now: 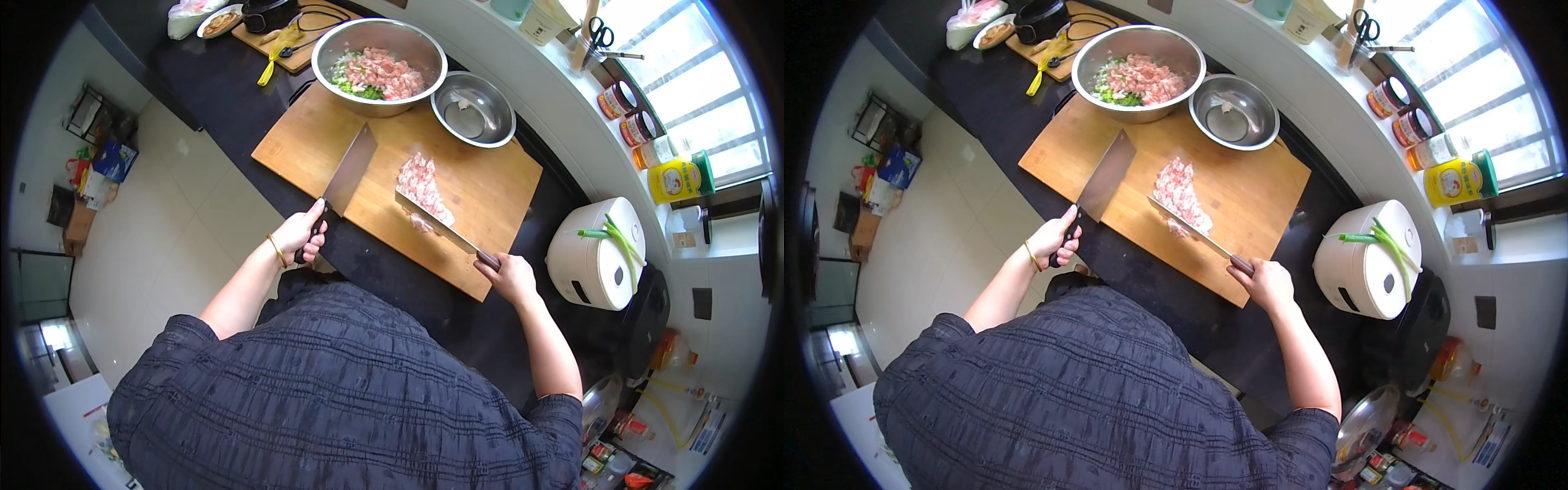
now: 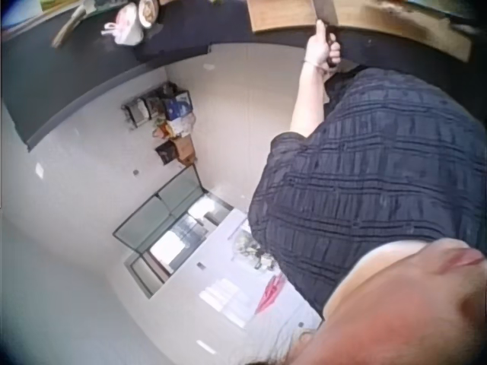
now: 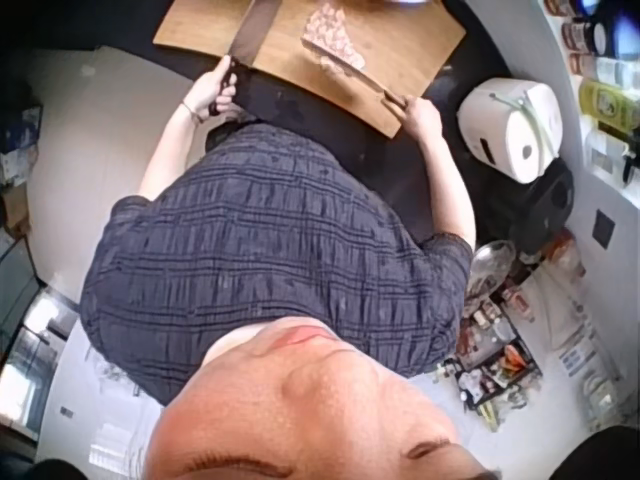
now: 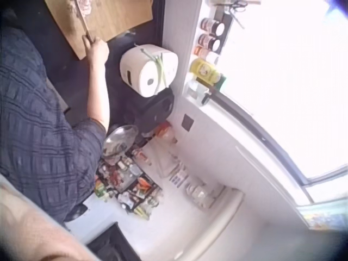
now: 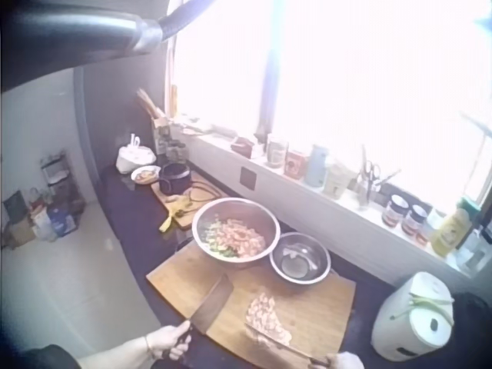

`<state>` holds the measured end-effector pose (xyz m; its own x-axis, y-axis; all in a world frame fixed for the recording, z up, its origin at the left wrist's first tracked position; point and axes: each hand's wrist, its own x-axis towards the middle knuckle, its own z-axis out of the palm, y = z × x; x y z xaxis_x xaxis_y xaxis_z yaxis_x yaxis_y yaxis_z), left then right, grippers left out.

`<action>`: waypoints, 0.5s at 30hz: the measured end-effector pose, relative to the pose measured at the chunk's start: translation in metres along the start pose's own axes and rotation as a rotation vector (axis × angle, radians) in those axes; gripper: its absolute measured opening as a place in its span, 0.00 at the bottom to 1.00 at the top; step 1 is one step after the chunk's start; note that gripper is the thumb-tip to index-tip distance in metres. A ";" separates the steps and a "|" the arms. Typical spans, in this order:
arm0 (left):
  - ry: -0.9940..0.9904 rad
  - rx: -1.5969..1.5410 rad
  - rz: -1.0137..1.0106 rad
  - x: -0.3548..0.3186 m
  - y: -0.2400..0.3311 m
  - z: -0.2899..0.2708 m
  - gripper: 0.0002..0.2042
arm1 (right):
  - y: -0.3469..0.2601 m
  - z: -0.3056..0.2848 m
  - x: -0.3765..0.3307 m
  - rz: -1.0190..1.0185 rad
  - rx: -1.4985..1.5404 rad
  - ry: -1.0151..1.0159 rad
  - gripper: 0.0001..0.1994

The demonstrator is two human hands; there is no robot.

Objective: The person uses two cleavers to chop a piece of raw meat on a wooden cutting board. The person repeatedly chops the meat into smaller pieces and occasionally gathers the minced meat into a pile.

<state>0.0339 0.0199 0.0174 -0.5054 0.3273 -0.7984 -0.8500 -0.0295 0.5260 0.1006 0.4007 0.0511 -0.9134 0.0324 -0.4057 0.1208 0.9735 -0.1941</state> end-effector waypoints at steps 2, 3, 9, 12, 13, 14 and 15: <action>0.005 -0.012 0.008 -0.002 0.001 0.001 0.24 | 0.001 0.013 -0.004 -0.026 0.146 0.068 0.25; 0.004 -0.020 0.011 -0.002 0.001 0.001 0.24 | 0.002 0.024 -0.005 -0.048 0.251 0.126 0.20; 0.009 -0.013 0.019 -0.003 -0.001 0.001 0.24 | -0.005 0.003 0.009 -0.001 0.113 0.006 0.23; 0.013 -0.016 0.019 -0.004 0.001 0.001 0.24 | -0.008 0.018 -0.007 -0.026 0.352 0.167 0.18; 0.009 -0.012 0.022 -0.004 0.002 0.001 0.24 | -0.008 0.023 -0.016 -0.055 0.391 0.226 0.15; 0.007 -0.010 0.024 -0.004 0.002 0.000 0.24 | -0.003 0.035 -0.022 -0.132 0.394 0.342 0.14; 0.010 -0.010 0.021 -0.005 0.002 -0.001 0.24 | 0.004 0.044 -0.029 -0.170 0.280 0.399 0.14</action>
<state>0.0341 0.0176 0.0223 -0.5243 0.3174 -0.7902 -0.8407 -0.0453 0.5396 0.1450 0.3935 0.0228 -0.9998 0.0158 0.0137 0.0072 0.8762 -0.4820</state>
